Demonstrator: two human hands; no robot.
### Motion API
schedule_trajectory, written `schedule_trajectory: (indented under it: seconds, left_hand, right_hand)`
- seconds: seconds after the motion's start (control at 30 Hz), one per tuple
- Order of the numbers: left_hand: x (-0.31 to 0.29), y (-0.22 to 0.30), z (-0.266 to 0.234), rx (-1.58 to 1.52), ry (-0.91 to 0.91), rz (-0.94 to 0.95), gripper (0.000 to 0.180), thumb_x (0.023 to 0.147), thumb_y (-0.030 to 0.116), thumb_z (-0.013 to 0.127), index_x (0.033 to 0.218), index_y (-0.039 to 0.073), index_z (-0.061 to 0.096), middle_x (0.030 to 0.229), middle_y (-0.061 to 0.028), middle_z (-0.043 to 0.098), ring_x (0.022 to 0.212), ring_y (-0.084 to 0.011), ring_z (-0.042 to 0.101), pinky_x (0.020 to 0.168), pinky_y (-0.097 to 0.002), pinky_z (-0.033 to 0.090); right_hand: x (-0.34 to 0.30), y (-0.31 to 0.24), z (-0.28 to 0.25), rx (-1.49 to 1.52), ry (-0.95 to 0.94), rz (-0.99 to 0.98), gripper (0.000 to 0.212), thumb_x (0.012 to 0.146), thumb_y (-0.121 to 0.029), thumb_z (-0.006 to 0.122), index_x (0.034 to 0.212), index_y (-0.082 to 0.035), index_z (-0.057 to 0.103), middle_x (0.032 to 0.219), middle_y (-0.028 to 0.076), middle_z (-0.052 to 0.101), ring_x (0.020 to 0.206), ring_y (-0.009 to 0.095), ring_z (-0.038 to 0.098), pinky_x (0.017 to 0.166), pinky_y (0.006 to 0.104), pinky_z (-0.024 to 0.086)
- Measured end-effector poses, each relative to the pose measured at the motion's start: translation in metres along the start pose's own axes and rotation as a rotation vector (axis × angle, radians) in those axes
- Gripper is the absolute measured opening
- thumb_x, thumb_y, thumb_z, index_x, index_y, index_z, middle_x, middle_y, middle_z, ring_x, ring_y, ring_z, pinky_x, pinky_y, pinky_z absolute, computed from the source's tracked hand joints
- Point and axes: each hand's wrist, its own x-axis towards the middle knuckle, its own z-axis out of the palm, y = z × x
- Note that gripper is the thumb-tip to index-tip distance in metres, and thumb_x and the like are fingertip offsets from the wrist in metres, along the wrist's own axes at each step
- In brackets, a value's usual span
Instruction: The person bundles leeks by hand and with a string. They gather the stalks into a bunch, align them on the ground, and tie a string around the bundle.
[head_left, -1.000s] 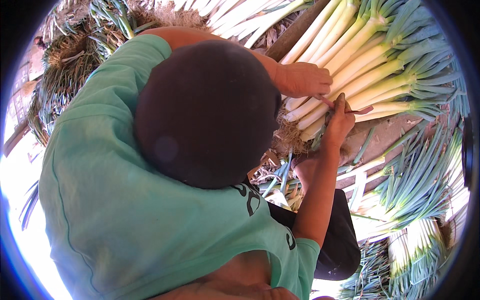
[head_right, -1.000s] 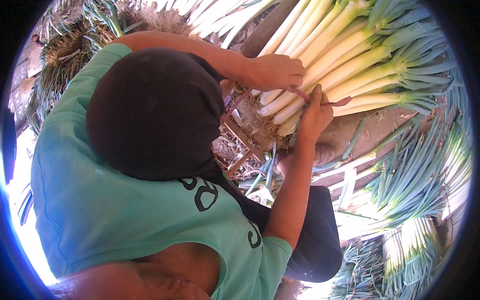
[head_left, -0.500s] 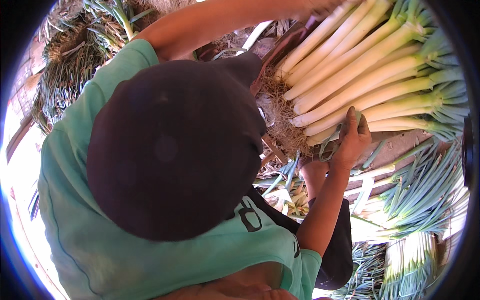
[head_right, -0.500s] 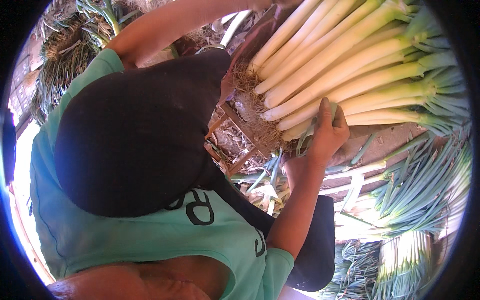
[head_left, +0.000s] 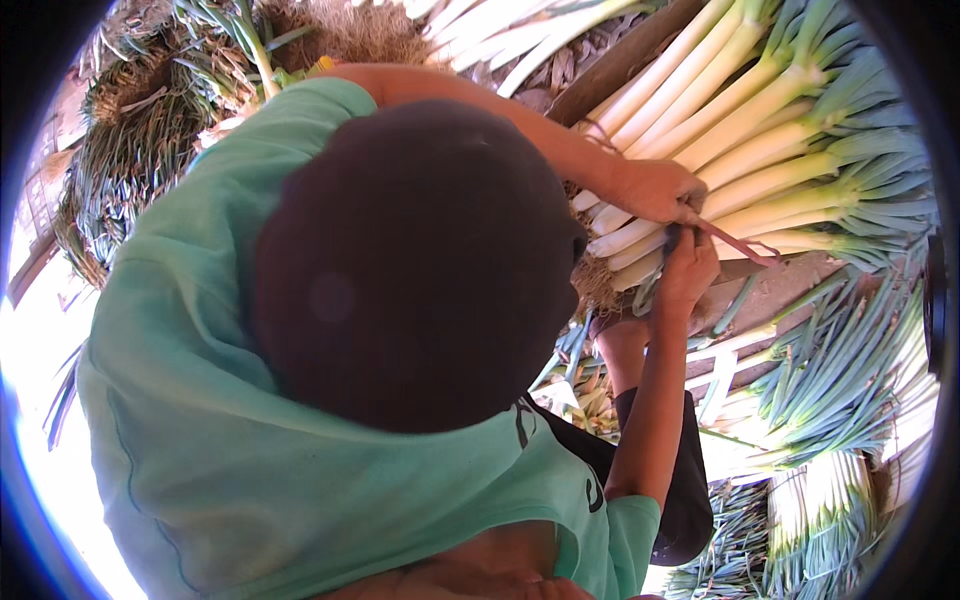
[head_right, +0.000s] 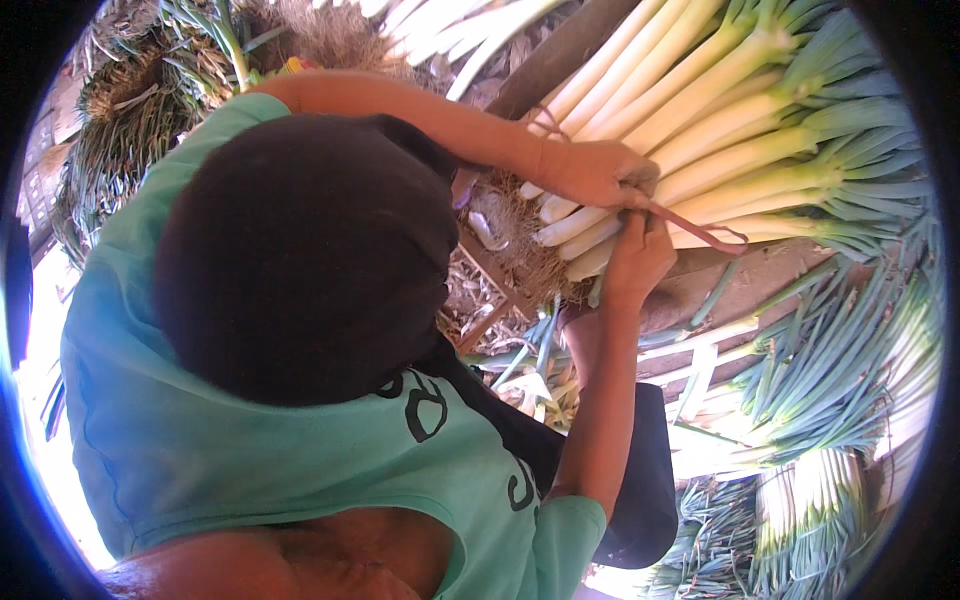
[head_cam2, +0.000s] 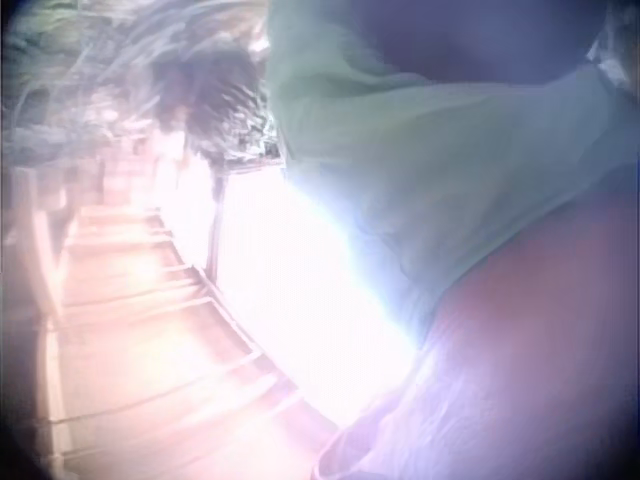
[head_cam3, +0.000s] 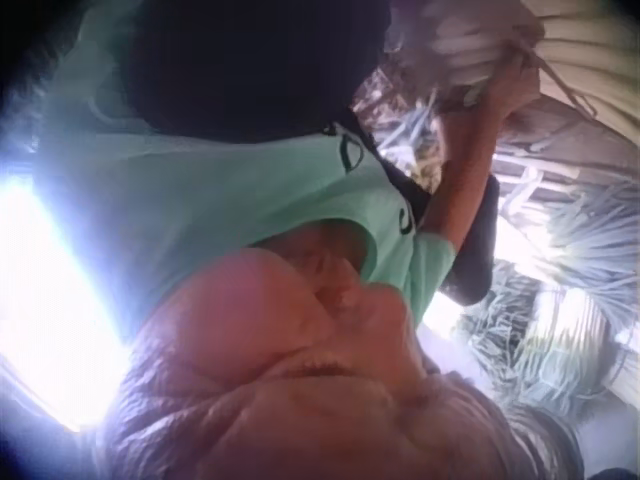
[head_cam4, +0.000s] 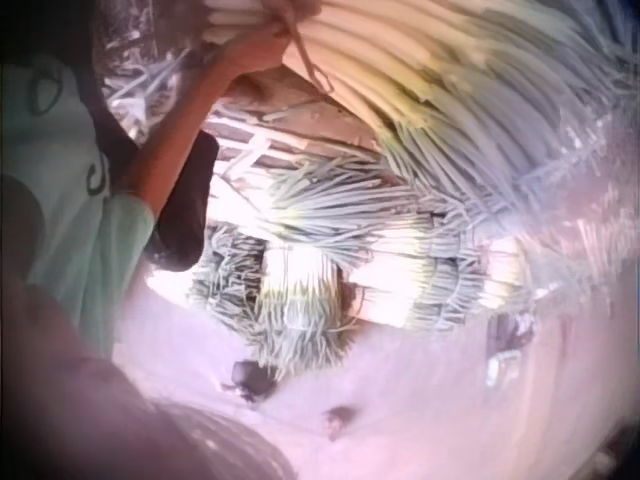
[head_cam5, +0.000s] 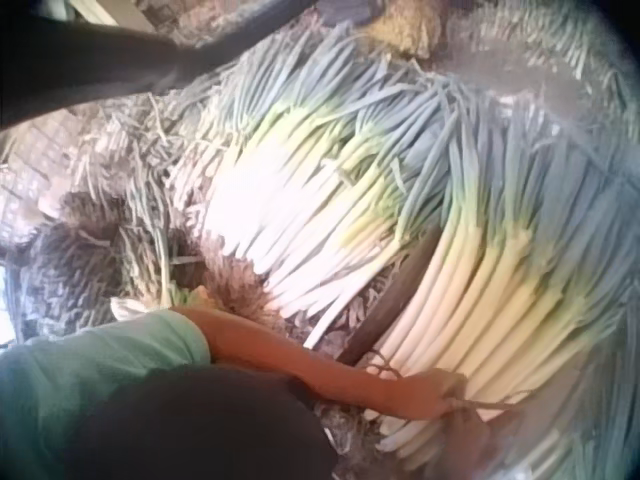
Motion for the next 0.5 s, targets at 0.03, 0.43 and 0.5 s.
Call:
schedule_trajectory:
  seconds: [0.03,0.43,0.5]
  left_hand:
    - [-0.001,-0.002,-0.001,-0.026,0.006,-0.042,0.023,0.088,0.023,0.057,0.083,0.0,0.054,0.071,-0.0105,0.058,0.07,-0.0185,0.058,0.063,-0.0335,0.045]
    - [-0.011,-0.028,0.009,0.007,0.04,0.268,0.026,0.085,0.024,0.056,0.074,0.002,0.063,0.058,-0.004,0.062,0.052,-0.0107,0.055,0.05,-0.0278,0.044]
    - [-0.015,-0.027,0.012,-0.081,0.064,0.251,0.026,0.086,0.024,0.056,0.072,0.003,0.063,0.056,-0.0032,0.062,0.05,-0.0099,0.054,0.048,-0.027,0.042]
  right_hand:
    - [-0.007,-0.023,-0.01,-0.046,-0.094,0.059,0.029,0.084,-0.019,0.05,0.082,0.007,0.063,0.065,0.012,0.06,0.059,0.016,0.054,0.056,0.0297,0.042]
    - [0.012,-0.084,-0.013,0.008,-0.242,0.181,0.022,0.081,-0.021,0.058,0.079,0.001,0.063,0.058,0.007,0.057,0.039,0.011,0.043,0.036,0.0242,0.029]
    - [0.014,-0.092,0.0,-0.274,-0.239,-0.058,0.027,0.084,-0.026,0.058,0.082,0.001,0.063,0.06,0.006,0.058,0.044,0.011,0.049,0.041,0.0224,0.036]
